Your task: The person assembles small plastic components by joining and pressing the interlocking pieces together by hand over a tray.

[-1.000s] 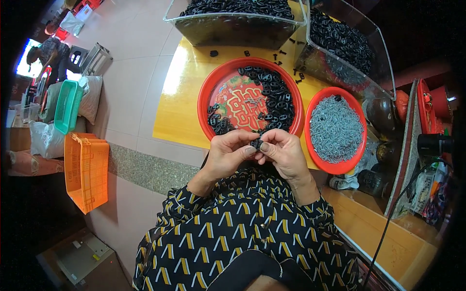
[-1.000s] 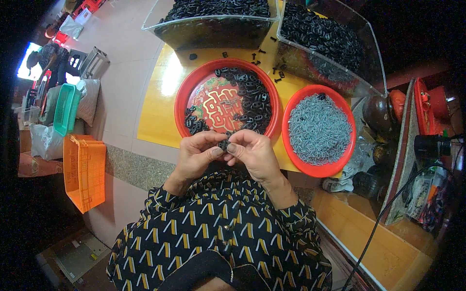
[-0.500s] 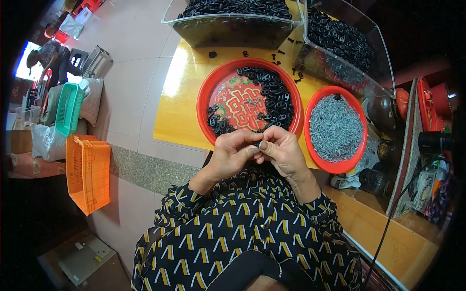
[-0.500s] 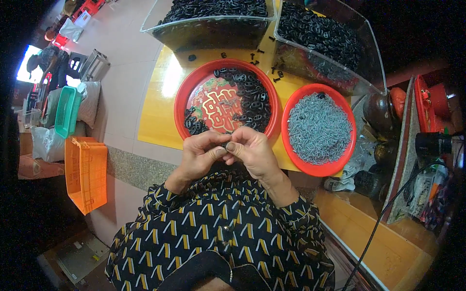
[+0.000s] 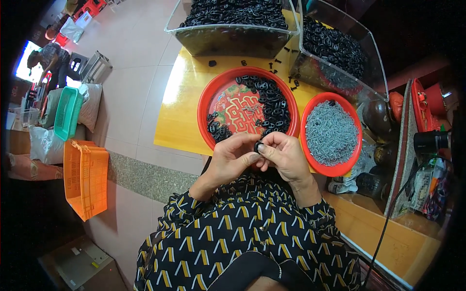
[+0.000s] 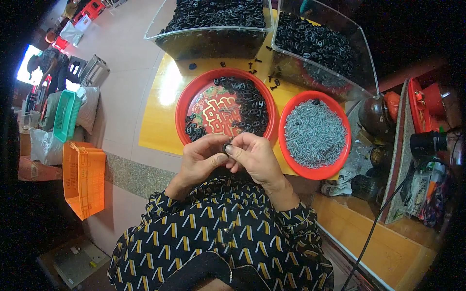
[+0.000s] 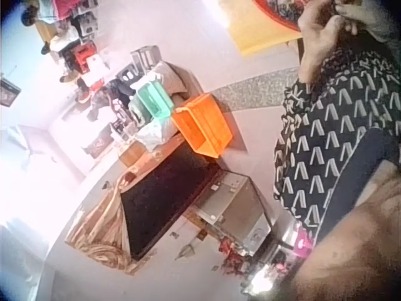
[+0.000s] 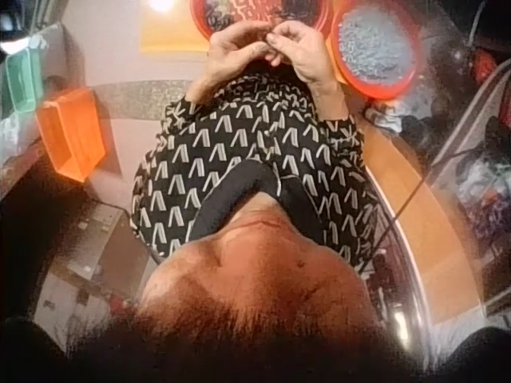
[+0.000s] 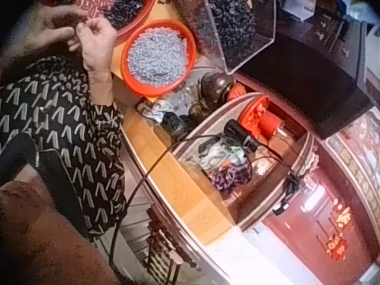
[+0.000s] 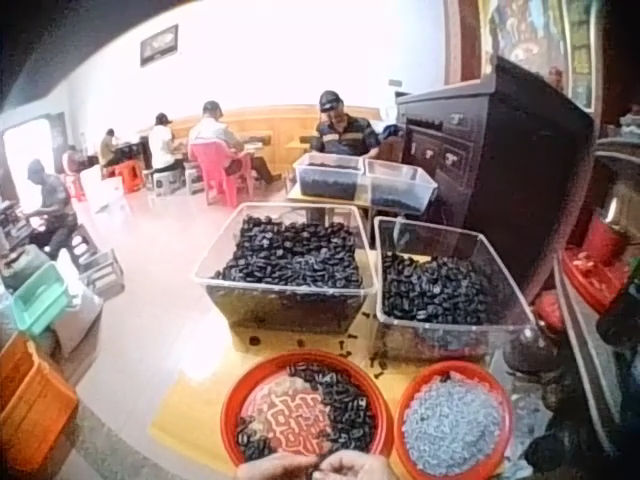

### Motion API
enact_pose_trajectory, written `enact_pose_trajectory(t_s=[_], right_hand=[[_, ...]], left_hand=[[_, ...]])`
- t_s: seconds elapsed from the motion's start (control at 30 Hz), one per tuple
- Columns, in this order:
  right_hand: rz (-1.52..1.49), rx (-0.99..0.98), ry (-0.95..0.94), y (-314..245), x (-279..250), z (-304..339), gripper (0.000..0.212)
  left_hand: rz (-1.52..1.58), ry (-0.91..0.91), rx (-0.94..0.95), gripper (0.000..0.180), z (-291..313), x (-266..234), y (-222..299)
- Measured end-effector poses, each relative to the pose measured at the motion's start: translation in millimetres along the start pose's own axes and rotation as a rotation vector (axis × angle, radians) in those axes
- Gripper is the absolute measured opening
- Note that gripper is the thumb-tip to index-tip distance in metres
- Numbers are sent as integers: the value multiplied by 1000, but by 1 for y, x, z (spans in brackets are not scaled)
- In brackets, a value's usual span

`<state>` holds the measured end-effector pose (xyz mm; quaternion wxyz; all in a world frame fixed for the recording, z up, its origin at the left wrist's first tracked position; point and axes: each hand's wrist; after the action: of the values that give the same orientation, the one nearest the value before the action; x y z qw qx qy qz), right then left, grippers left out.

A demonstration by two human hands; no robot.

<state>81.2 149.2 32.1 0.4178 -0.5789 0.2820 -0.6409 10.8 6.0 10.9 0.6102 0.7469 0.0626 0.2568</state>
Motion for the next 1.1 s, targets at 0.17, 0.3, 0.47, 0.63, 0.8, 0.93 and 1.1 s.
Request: enact_pose_trajectory(t_s=[0.17, 0.3, 0.47, 0.63, 0.8, 0.93, 1.1], right_hand=[[130, -638, 110, -79, -14, -14, 11], [62, -685, 305, -124, -13, -6, 16], [378, -444, 326, -70, -4, -8, 14], [1298, -397, 449, -35, -10, -25, 8], [1786, -305, 218, -11, -15, -44, 9], [1932, -204, 160, 10, -15, -55, 7], [2018, -204, 156, 13, -14, -53, 8]], left_hand=[[-596, -107, 202, 28, 6, 1, 51], [-446, -416, 883, 11, 11, 37, 104], [-531, -567, 691, 21, 53, 51, 174], [-1065, -102, 631, 24, 36, 82, 183], [-575, -617, 970, 17, 5, 79, 169], [-105, -922, 911, 19, 8, 91, 137], [-238, -1054, 834, 16, 19, 83, 116]])
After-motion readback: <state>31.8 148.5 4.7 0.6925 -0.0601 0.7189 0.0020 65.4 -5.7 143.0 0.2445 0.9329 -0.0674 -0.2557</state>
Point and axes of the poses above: each hand's wrist, its own z-axis away from the middle knuckle, its own x-axis out of the palm, y = z × x, and after that the axes turned 15 degrees about -y, right-handed
